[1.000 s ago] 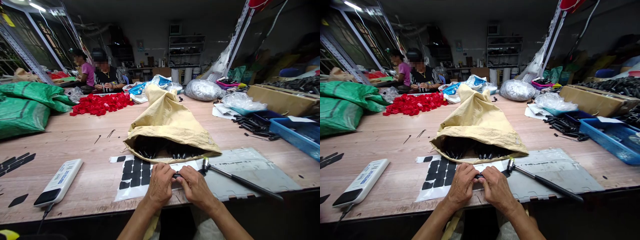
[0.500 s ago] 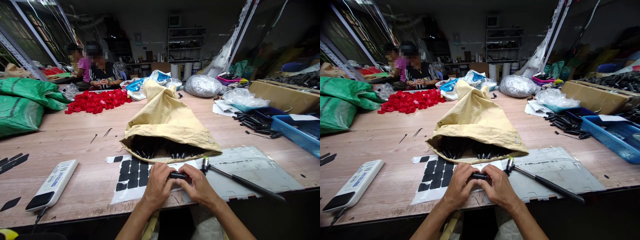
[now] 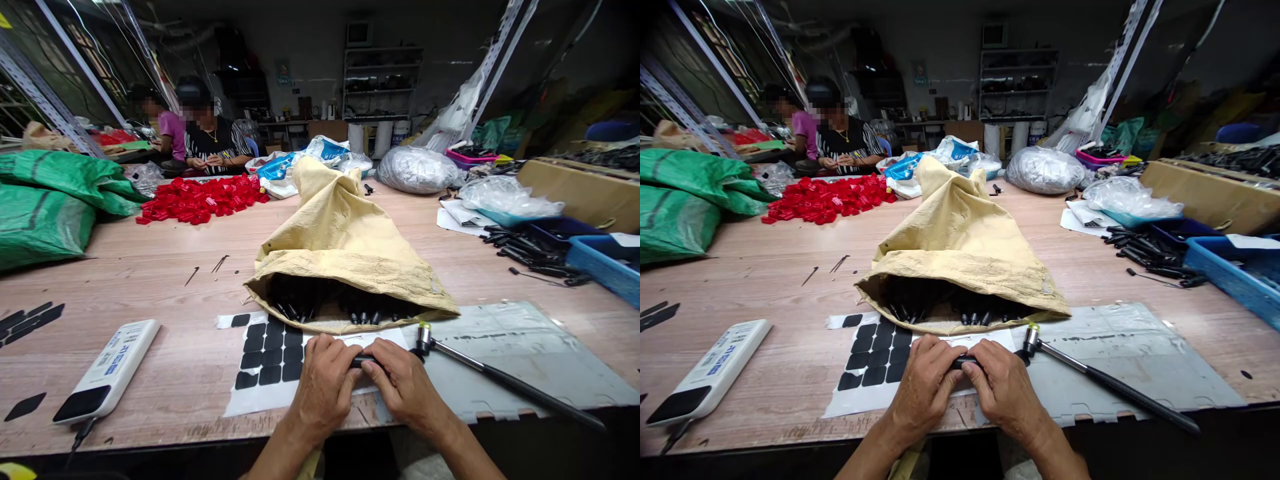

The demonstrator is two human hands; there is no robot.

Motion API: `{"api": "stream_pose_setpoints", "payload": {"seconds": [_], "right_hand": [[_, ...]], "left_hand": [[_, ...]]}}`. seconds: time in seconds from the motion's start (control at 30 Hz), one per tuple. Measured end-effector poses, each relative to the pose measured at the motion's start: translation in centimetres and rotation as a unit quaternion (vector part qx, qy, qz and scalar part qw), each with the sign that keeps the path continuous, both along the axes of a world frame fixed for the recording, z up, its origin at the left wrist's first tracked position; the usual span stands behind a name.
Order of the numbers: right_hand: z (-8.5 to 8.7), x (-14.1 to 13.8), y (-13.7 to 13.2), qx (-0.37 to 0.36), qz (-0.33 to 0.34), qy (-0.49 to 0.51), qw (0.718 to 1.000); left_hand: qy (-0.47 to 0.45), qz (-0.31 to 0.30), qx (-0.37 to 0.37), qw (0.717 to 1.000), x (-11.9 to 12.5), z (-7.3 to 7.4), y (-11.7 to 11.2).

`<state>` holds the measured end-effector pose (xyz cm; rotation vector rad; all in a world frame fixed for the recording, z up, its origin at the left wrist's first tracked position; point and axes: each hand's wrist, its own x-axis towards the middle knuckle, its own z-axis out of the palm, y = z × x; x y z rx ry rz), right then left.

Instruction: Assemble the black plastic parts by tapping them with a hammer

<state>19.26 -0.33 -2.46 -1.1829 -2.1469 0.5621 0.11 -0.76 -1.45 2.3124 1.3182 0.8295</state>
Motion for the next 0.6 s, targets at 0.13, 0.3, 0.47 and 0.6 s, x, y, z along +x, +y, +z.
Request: {"api": "stream_pose_setpoints", "payload": {"seconds": [0.13,0.3,0.47,0.6], "right_hand": [[0.21,-0.14,-0.02,0.000,-0.003,0.001,1.000],[0.86,-0.27,-0.12,-0.012,-0.010,0.001,1.000],[0.57,-0.22,-0.05,0.001,-0.007,-0.021,1.000],[0.03,-0.51,0.03,0.029,-0.023,-0.063,0.997]], "left_hand": [[0.026,0.012,0.004,1.000,0.12,0.09,-0.15],[0.027,0.027,0.004,0.999,0.09,0.18,-0.38],[0.035,0.033,0.002,0.999,0.16,0.12,-0.37],[0.039,0.048,0.019,0.998,0.30,-0.26,-0.23]]}}
